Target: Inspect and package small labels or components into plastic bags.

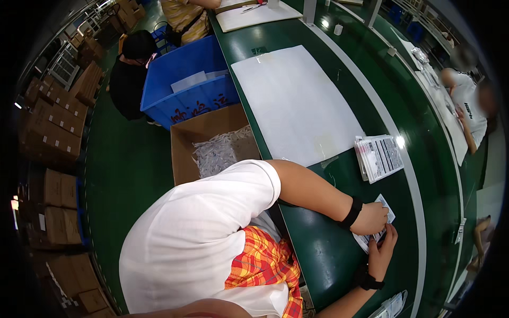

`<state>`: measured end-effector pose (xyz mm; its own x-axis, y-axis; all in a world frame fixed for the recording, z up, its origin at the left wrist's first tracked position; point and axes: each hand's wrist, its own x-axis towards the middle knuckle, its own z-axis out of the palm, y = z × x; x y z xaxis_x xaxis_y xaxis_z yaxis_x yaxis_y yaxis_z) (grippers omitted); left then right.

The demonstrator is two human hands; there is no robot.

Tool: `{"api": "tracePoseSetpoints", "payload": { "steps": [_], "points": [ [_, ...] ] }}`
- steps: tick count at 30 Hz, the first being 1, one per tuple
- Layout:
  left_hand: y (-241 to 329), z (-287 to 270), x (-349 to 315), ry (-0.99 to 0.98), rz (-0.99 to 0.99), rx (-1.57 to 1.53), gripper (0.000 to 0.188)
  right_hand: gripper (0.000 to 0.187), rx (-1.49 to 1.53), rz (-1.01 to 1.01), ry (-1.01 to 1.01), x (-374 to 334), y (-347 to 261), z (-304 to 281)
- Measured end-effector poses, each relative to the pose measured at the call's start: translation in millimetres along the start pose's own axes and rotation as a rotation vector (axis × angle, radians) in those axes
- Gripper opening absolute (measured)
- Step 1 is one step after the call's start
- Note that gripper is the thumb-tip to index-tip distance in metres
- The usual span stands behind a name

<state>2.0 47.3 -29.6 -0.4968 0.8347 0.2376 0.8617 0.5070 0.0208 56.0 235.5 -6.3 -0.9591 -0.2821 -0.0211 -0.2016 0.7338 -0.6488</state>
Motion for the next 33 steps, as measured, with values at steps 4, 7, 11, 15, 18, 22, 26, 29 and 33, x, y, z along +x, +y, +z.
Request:
{"api": "tracePoseSetpoints", "payload": {
  "steps": [4, 7, 11, 15, 18, 22, 26, 29, 33],
  "points": [
    [-0.1, 0.1, 0.5, 0.04, 0.009, 0.002, 0.024, 0.057, -0.066, -0.101, 0.034, 1.7, 3.2, -1.7],
    [-2.4, 3.4, -2.0, 0.025, -0.01, 0.006, 0.023, 0.057, -0.045, -0.048, -0.004, 3.8, -3.9, -0.3],
    [0.3, -2.3, 0.0, 0.037, 0.007, 0.009, 0.022, 0.057, -0.097, -0.125, 0.049, 0.4, 7.6, -0.6],
    [0.9, 0.7, 3.1, -0.048, -0.018, 0.014, 0.026, 0.057, -0.127, -0.133, 0.042, 1.0, 4.7, -0.3],
    [0.6, 4.1, 4.2, -0.056, -0.025, 0.01, 0.027, 0.057, -0.066, -0.027, -0.016, 1.4, -6.9, -4.6],
    [0.4, 3.3, 7.0, -0.072, -0.02, 0.012, 0.027, 0.058, -0.047, -0.032, 0.008, 0.1, -0.5, -1.5],
    [-0.5, 3.0, 7.2, -0.07, -0.016, 0.009, 0.026, 0.058, -0.06, -0.057, 0.025, 1.1, 2.0, -1.8],
    [0.3, 5.2, 6.5, -0.055, -0.023, 0.011, 0.026, 0.057, -0.047, -0.035, 0.003, 1.1, -2.4, -3.4],
    [2.6, 8.8, 4.0, -0.034, -0.035, 0.006, 0.025, 0.057, -0.036, -0.032, -0.014, -1.0, -2.2, -2.3]
  ]
}}
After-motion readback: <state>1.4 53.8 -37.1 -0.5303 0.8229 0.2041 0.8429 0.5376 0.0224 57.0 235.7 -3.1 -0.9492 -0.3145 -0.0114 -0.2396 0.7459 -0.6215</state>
